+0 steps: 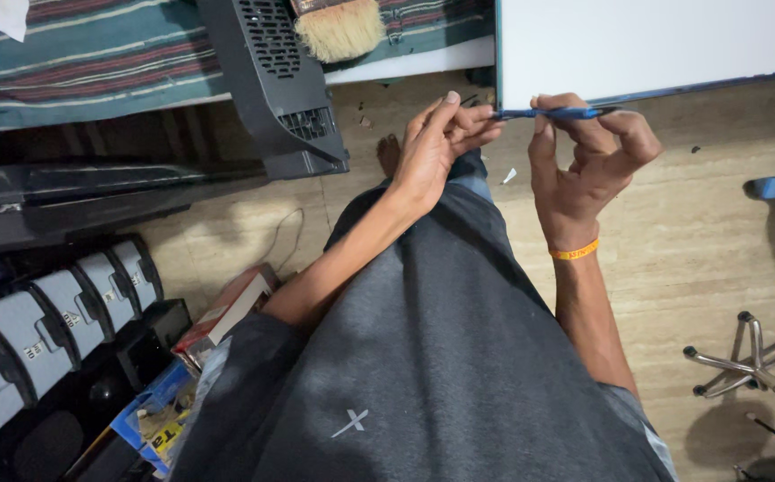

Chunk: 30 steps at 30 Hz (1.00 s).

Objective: The person uses a blue precision tool to pry and remove small clips from the frame of a flat white panel. They then use a brush to sweep the panel surface and continue prying along the edges.

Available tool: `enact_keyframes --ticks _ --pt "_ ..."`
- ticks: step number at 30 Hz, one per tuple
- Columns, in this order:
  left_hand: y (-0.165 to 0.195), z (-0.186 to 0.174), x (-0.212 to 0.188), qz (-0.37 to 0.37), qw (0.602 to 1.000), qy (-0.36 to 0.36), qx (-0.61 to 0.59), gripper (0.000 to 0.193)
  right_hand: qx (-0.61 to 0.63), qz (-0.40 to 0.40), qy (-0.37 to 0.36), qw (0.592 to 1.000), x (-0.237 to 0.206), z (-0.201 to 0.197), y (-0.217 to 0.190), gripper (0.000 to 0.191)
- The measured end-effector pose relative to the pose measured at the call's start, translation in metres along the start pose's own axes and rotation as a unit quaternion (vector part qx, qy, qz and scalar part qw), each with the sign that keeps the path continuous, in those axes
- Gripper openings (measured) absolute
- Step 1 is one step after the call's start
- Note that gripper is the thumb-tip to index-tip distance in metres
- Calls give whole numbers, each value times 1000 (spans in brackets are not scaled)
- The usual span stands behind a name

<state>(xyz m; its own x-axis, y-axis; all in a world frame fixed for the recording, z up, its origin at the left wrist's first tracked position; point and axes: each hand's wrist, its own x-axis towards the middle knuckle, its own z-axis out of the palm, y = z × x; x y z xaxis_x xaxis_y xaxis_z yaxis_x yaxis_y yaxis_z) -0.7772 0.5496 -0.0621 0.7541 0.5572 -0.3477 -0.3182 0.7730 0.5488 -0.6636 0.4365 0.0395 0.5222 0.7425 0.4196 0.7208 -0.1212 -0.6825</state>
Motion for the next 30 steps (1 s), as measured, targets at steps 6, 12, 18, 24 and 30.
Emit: enact_keyframes --ticks 6,12,18,24,30 --pt "-3 -1 0 2 1000 7 -6 42 36 -2 -12 999 -2 0 -6 62" --pt "-1 -3 0 -3 999 -5 36 40 86 3 -4 996 4 -5 -3 61" --pt "13 -7 -11 34 980 23 193 38 83 -13 123 989 10 -51 28 60" --pt "24 -18 -38 -15 982 23 185 29 231 183 137 946 13 -39 25 33" --pt "36 -31 -63 -15 979 81 188 27 276 172 -53 944 72 21 8 41"
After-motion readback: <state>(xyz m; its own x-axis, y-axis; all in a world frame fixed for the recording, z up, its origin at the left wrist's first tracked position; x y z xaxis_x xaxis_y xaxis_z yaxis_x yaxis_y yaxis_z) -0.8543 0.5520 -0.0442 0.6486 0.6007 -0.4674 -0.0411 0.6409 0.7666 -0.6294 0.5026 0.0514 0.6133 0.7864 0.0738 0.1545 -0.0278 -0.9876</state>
